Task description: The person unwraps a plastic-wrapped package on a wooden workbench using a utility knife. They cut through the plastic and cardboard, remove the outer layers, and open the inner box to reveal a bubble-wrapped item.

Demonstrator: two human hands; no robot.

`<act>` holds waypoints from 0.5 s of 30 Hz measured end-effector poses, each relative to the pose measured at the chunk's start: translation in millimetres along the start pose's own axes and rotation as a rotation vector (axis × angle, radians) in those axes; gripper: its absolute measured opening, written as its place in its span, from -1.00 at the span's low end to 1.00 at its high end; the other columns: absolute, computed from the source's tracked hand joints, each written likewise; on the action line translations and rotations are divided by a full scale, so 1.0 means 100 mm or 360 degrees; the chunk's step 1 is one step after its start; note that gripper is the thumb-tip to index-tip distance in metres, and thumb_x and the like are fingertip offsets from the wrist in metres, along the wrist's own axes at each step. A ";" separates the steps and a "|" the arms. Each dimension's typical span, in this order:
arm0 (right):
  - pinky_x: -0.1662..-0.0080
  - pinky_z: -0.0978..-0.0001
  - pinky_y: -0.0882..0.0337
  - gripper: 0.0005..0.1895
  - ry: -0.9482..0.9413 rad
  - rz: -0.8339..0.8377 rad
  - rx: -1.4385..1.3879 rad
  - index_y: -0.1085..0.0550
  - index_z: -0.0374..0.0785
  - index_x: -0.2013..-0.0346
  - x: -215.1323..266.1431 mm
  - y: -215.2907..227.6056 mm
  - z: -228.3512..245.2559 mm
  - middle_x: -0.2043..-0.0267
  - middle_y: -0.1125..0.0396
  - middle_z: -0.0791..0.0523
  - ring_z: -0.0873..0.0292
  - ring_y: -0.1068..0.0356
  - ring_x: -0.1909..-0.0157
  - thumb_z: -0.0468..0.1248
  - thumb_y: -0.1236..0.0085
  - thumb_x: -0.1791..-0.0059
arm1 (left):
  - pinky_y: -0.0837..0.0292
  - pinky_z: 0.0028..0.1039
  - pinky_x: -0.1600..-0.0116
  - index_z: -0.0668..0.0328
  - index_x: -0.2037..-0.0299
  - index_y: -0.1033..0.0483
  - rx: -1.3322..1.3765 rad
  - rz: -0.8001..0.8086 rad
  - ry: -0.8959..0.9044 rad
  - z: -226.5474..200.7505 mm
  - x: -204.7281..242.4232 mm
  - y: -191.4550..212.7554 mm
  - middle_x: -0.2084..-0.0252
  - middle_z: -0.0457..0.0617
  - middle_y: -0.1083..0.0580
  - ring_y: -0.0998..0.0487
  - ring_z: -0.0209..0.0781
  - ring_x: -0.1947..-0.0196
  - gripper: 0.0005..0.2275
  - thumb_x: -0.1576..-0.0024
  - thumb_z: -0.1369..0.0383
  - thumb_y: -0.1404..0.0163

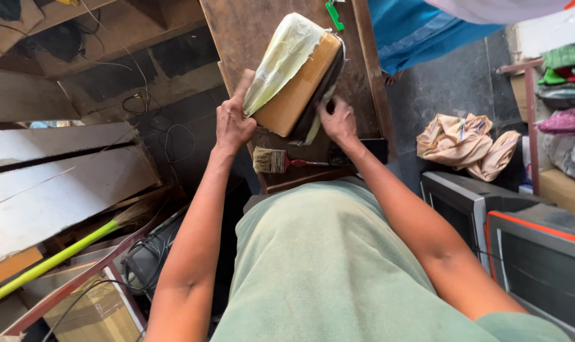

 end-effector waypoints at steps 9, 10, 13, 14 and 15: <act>0.06 -0.15 -0.38 -0.53 0.0619 -0.0611 -0.0011 -0.40 -0.51 -0.04 -0.60 0.41 0.34 0.16 -0.43 -0.29 -0.40 -0.39 0.08 -0.34 -0.18 0.12 | -0.52 -0.47 0.22 0.26 0.12 -0.67 0.0431 0.0064 0.0190 0.61 -0.21 -0.12 0.37 0.12 -0.63 -0.69 -0.18 0.36 -0.58 0.18 0.61 0.09; 0.03 -0.12 -0.40 -0.61 0.0542 -0.0487 -0.0090 -0.43 -0.43 -0.01 -0.66 0.36 0.27 0.14 -0.45 -0.24 -0.37 -0.41 0.04 -0.37 -0.13 0.10 | -0.44 -0.46 0.29 0.33 0.22 -0.63 0.0513 0.0086 0.0141 0.67 -0.20 -0.20 0.44 0.08 -0.56 -0.59 -0.25 0.41 -0.68 0.17 0.63 0.08; 0.01 -0.08 -0.41 -0.65 0.0523 -0.0306 -0.0125 -0.48 -0.32 0.00 -0.76 0.34 0.35 0.11 -0.46 -0.18 -0.32 -0.42 -0.01 -0.41 -0.09 0.09 | -0.22 -0.47 0.46 0.47 0.47 -0.49 0.0734 0.0042 0.0053 0.79 -0.22 -0.43 0.60 -0.05 -0.38 -0.34 -0.39 0.54 -0.91 0.14 0.65 0.08; 0.01 -0.08 -0.41 -0.64 0.0542 -0.0281 -0.0102 -0.48 -0.30 0.00 -0.77 0.36 0.42 0.10 -0.46 -0.17 -0.32 -0.42 -0.01 -0.41 -0.09 0.10 | -0.15 -0.49 0.48 0.47 0.51 -0.43 0.0797 -0.0037 0.0075 0.84 -0.20 -0.46 0.62 -0.10 -0.33 -0.29 -0.40 0.57 -0.96 0.14 0.64 0.08; 0.02 -0.07 -0.41 -0.68 0.0448 -0.0237 -0.0061 -0.48 -0.31 0.03 -0.79 0.37 0.44 0.11 -0.47 -0.16 -0.30 -0.44 -0.01 -0.40 -0.11 0.08 | -0.09 -0.51 0.50 0.46 0.56 -0.36 0.0860 -0.0115 0.0098 0.86 -0.17 -0.46 0.64 -0.14 -0.28 -0.24 -0.41 0.60 -0.99 0.14 0.64 0.09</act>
Point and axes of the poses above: each hand's wrist, its own x-axis away from the middle knuckle, its own y-axis out of the back of the hand, z = x × y, the point moved 9 cm from there along -x, towards the middle knuckle
